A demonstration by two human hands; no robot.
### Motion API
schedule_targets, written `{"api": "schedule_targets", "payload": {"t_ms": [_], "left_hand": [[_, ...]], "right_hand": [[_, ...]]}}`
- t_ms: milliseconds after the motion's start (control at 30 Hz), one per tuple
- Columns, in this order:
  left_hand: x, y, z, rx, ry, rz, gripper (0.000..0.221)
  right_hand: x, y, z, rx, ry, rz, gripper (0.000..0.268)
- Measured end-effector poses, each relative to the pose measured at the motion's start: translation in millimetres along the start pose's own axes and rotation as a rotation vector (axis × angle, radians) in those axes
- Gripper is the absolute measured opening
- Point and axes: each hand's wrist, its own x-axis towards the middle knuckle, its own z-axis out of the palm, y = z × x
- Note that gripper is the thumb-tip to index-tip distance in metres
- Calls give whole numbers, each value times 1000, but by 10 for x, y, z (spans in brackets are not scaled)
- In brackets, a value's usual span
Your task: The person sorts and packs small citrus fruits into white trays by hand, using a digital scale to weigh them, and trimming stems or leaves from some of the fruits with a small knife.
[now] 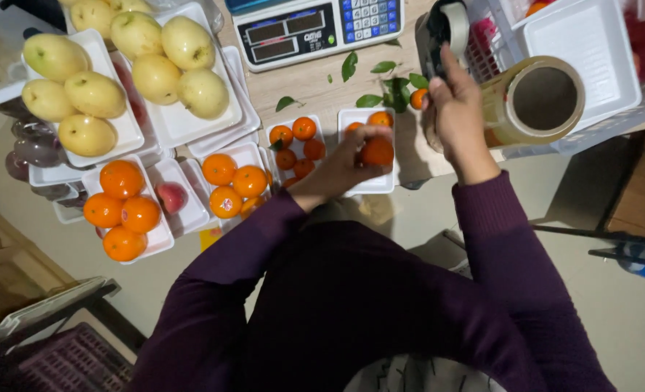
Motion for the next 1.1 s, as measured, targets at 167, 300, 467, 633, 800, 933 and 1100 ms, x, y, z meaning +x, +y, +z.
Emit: {"api": "schedule_targets", "payload": {"t_ms": [167,300,467,633,800,933,1100], "left_hand": [[-29,-315,-158,224,316,-38,50],[-20,-929,-64,504,240,-48,46],[177,-1651,155,854,-42,-171,50],[262,-1985,28,1173,35,83,68],[283,-1573,-135,1042,179,80,72],[557,-1598,-282,1337,371,132,70],[774,-2046,-372,1547,405,163,63]], "right_hand": [[-121,120,-15,-152,-60,-343,50],[-208,450,13,-84,6,-179,32],[-128,1400,-3,-23,74,35,17],[194,1701,-131,-113,119,26,20],[135,1733,-123,-213,85,39,11],[374,2091,-117,-366,105,-2,23],[483,1552,137,-857,99,-155,53]]}}
